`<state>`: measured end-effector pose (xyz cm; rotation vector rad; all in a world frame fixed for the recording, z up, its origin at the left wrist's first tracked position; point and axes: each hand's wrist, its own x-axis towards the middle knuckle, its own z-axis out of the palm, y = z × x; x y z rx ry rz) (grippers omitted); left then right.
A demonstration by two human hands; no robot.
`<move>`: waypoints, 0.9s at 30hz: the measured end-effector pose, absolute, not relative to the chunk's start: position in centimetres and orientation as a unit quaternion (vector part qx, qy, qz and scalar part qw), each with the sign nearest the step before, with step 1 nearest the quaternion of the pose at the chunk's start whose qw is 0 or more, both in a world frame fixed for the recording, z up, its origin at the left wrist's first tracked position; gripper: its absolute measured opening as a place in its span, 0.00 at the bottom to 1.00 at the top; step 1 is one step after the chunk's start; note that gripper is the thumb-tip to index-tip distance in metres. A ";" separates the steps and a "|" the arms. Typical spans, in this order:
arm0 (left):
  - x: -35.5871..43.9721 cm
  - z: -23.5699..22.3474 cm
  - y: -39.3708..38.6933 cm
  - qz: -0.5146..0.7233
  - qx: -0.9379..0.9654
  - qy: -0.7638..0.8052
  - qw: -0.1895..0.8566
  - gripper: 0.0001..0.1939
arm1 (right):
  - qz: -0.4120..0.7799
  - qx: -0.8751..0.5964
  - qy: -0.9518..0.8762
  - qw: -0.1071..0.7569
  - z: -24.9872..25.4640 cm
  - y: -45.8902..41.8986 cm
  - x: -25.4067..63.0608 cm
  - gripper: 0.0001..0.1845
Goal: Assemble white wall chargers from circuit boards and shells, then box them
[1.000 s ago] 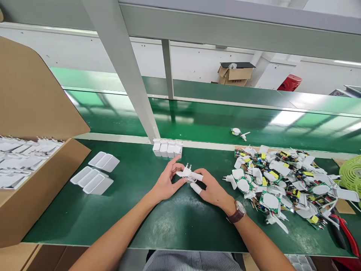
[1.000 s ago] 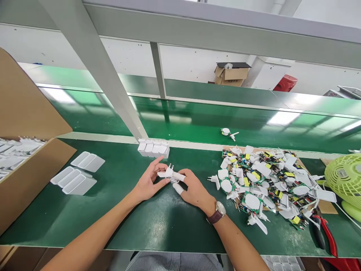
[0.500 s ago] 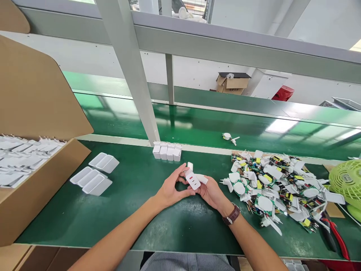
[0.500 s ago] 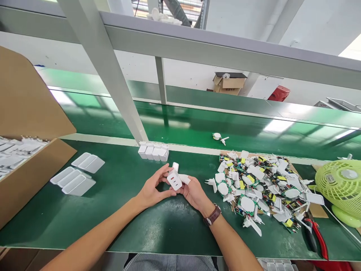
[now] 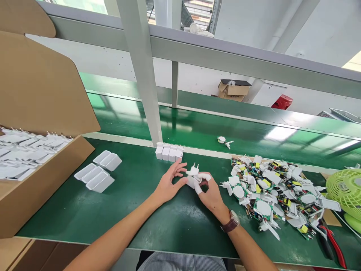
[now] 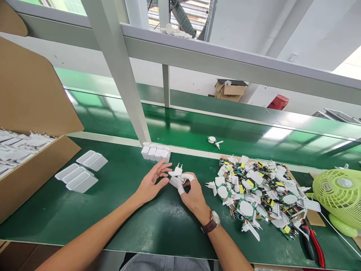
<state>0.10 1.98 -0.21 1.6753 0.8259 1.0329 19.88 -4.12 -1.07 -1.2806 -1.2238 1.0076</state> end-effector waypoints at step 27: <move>-0.5 0.1 1.4 0.366 0.843 0.199 0.340 0.10 | 0.030 -0.661 -0.749 -0.036 8.8 11.2 30.1 0.19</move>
